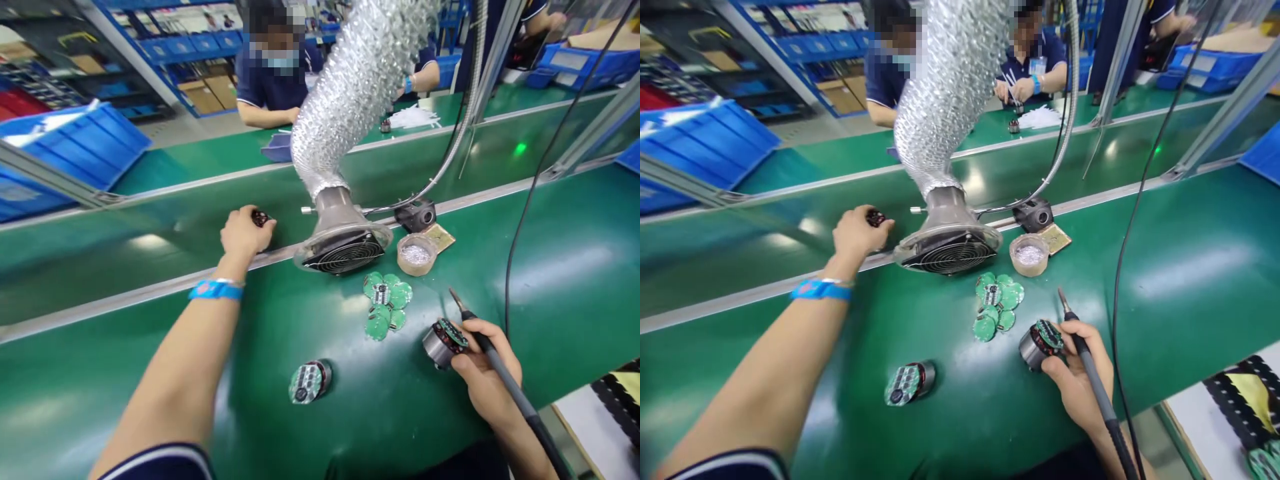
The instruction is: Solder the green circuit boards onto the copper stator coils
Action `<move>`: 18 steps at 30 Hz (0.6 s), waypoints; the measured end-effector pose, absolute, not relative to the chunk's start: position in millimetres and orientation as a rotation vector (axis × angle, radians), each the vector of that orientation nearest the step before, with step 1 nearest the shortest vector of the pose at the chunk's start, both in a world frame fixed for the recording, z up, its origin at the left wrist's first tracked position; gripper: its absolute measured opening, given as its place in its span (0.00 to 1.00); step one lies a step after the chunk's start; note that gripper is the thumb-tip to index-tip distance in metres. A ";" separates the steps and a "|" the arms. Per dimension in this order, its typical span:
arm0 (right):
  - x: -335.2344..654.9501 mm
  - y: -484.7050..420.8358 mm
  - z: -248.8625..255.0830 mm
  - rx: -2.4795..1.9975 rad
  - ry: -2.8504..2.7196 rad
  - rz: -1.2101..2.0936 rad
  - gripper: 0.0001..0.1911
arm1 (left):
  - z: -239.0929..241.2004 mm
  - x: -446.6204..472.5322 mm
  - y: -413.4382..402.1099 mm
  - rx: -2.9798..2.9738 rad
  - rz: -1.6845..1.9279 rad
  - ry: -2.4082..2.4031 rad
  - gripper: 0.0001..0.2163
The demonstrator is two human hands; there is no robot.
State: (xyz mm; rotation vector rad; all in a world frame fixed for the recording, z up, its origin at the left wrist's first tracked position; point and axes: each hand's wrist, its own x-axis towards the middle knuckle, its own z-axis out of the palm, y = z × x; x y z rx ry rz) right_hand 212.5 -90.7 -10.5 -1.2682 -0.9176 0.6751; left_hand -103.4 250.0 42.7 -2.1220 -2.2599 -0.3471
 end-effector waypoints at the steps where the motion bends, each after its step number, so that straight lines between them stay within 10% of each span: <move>1: 212.6 -90.3 -9.3 -1.250 -0.902 0.690 0.20 | 42.7 -106.6 235.6 -2.154 -0.343 -2.221 0.27; 10: 214.2 -89.1 -4.5 -1.128 -0.923 0.850 0.24 | 33.8 -92.4 98.3 -2.544 -0.216 -1.750 0.30; 18: 207.0 -97.9 -8.2 -1.136 -1.019 0.880 0.28 | 64.0 -0.1 -31.5 -3.127 -1.365 -1.167 0.12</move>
